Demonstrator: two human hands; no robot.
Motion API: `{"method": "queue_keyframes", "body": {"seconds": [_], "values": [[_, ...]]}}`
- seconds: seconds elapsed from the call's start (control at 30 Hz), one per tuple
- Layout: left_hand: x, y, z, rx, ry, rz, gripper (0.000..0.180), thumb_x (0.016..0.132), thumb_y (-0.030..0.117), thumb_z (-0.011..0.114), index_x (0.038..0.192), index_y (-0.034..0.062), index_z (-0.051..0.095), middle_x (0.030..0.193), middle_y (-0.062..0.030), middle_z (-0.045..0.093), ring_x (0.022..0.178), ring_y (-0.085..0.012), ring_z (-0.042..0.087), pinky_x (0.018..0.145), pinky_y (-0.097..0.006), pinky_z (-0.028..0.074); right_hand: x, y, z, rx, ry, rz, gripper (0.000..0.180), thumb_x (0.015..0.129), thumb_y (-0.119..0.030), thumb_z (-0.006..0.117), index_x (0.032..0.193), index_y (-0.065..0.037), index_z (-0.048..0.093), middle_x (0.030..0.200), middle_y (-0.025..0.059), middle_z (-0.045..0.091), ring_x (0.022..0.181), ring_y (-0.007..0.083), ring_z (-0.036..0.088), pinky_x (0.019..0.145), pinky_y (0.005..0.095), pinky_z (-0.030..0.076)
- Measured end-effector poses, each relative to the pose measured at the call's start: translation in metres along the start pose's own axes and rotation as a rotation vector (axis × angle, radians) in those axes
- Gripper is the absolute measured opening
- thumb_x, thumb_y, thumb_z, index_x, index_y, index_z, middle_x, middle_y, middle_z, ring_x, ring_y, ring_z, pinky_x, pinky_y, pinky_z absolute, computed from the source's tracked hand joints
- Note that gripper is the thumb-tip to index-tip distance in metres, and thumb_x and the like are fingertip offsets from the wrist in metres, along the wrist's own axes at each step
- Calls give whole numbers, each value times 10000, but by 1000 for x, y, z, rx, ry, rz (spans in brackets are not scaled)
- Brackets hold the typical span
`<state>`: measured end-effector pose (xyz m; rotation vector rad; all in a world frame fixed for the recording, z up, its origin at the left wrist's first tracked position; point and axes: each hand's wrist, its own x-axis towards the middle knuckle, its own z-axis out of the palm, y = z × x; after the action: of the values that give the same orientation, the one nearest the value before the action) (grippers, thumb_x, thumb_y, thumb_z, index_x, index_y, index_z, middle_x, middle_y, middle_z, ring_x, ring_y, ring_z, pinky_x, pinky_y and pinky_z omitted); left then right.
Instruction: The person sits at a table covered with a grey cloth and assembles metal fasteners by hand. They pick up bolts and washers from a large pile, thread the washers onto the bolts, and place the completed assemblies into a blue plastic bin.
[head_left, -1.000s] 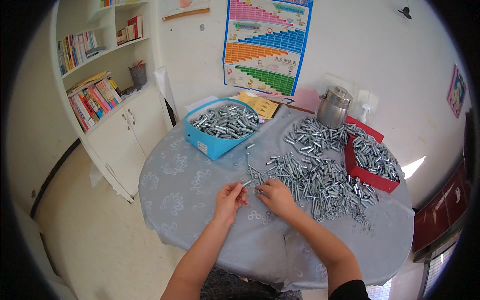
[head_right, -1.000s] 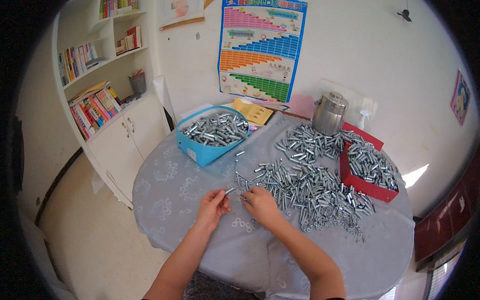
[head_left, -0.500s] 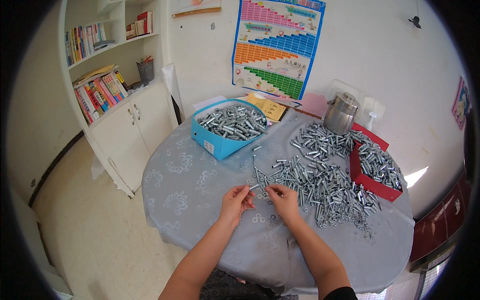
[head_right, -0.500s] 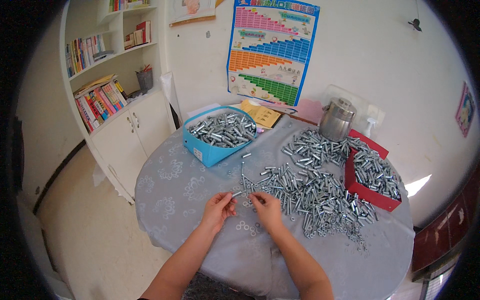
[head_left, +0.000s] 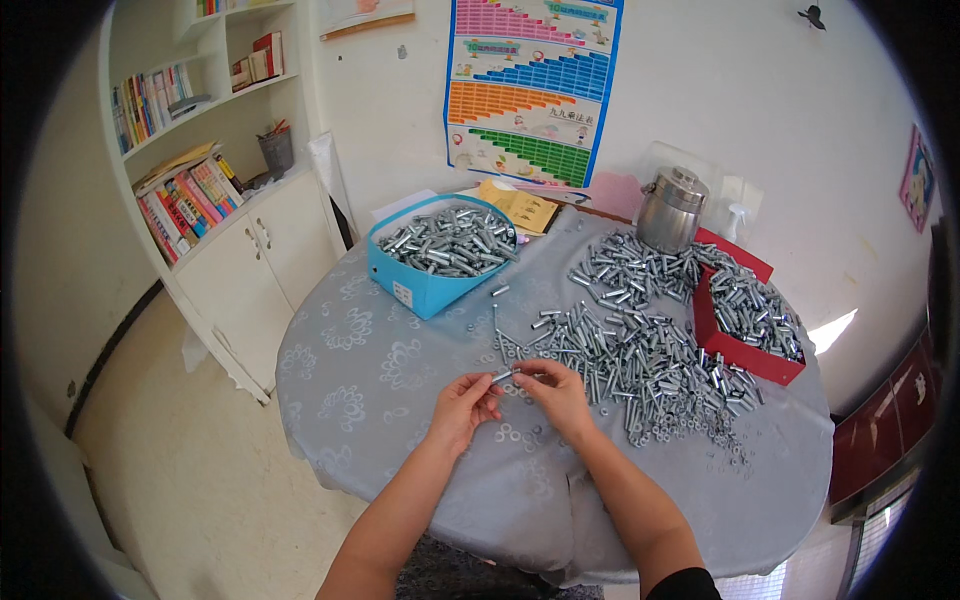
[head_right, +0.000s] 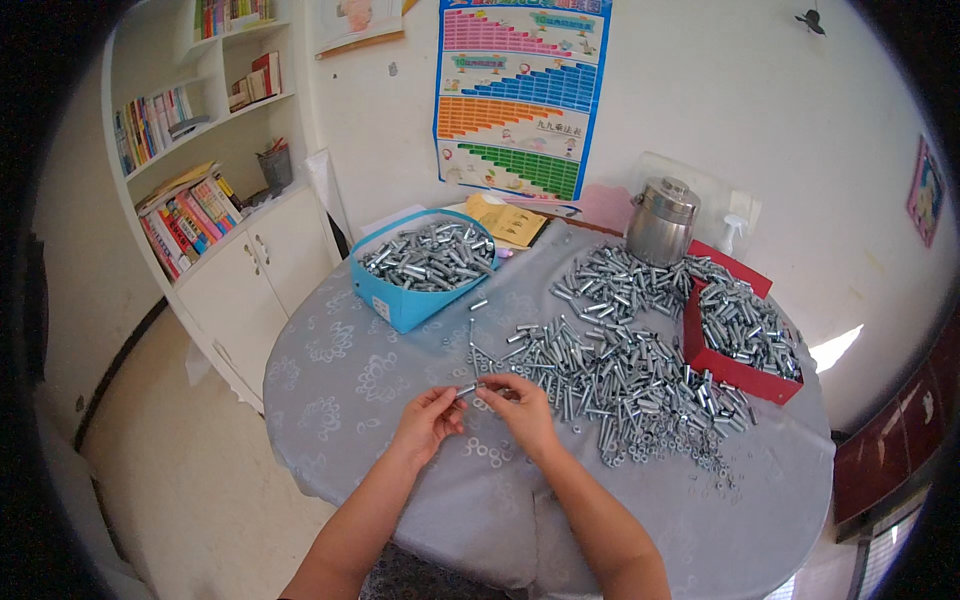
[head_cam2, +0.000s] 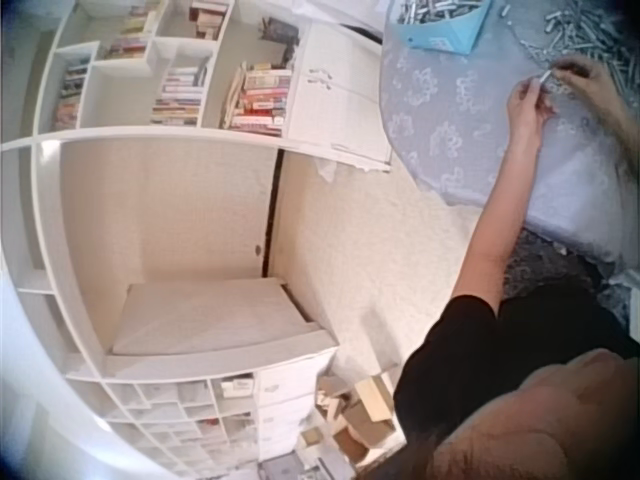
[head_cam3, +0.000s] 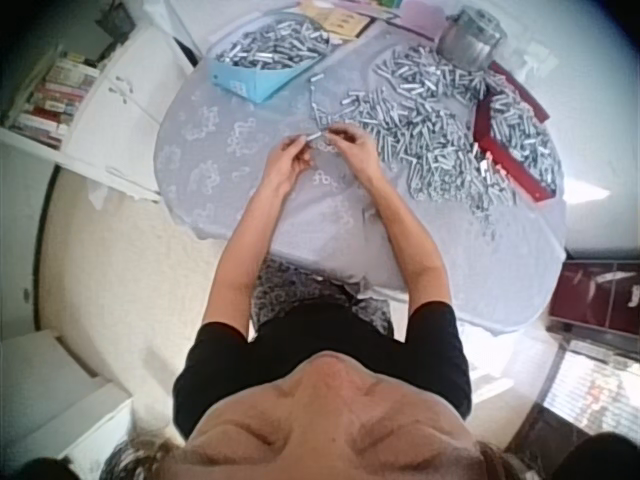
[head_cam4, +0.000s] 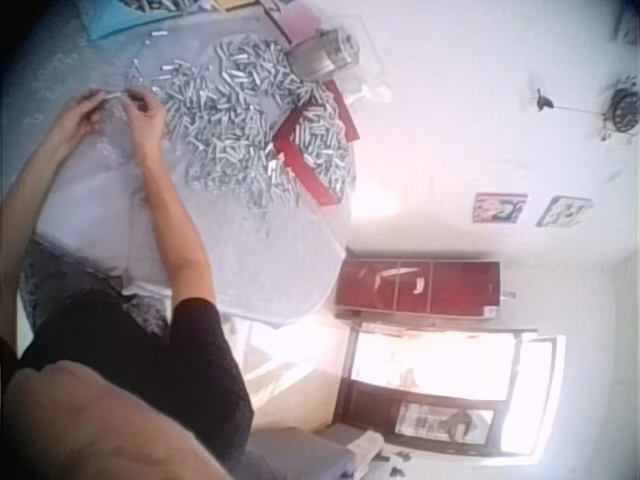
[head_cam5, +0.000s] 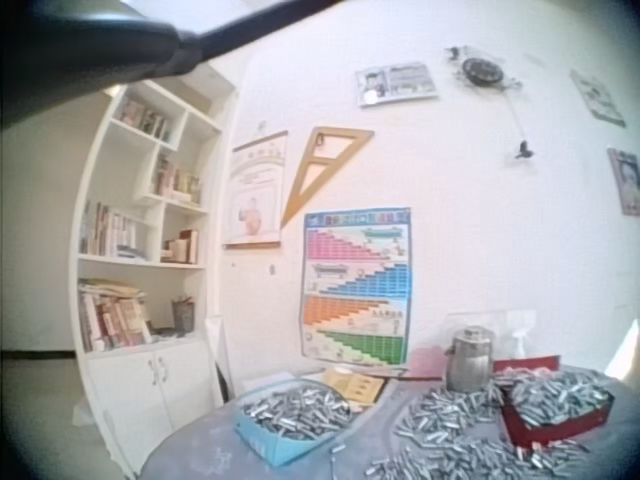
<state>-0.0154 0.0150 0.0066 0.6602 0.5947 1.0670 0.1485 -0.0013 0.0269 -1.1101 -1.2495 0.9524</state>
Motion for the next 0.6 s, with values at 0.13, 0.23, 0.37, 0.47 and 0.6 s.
{"method": "queue_keyframes", "body": {"seconds": [0.13, 0.23, 0.37, 0.47, 0.6], "values": [[-2, 2, 2, 20, 54, 30, 155, 858, 151, 540, 931, 15, 531, 789, -75, 587, 579, -106, 527, 524, -271, 481, -1, -6, -4, -485, 93, -117, 198, 729, -202, 678, 817, -28, 643, 749, 53, 618, 686, 142, 570, 622, 249, 443], [-2, 2, 4, 21, 59, 38, 155, 857, 149, 541, 933, 15, 529, 788, -76, 586, 573, -107, 526, 519, -270, 479, 0, 6, -9, -864, 98, -364, 215, 678, -245, 687, 725, -40, 637, 690, 80, 590, 648, 234, 551, 597, 327, 433], [0, 0, 3, 33, 56, 34, 155, 855, 147, 542, 935, 14, 527, 787, -78, 584, 572, -107, 521, 516, -271, 476, 4, 11, -6, -1016, 48, -431, 230, 647, -267, 692, 695, -49, 637, 662, 76, 577, 668, 259, 551, 608, 362, 428], [-1, 1, 3, 38, 65, 35, 156, 854, 146, 544, 934, 13, 526, 785, -78, 582, 572, -107, 518, 516, -270, 474, 3, 13, 0, -1014, 21, -433, 205, 637, -238, 695, 694, -51, 634, 683, 85, 590, 671, 265, 553, 608, 354, 436], [-2, 3, 4, 41, 75, 31, 157, 852, 146, 548, 932, 12, 525, 783, -79, 580, 571, -108, 516, 515, -267, 472, 3, 15, -2, -706, 59, -295, 191, 684, -185, 690, 796, -38, 643, 732, 66, 615, 676, 184, 568, 614, 287, 440]]}}
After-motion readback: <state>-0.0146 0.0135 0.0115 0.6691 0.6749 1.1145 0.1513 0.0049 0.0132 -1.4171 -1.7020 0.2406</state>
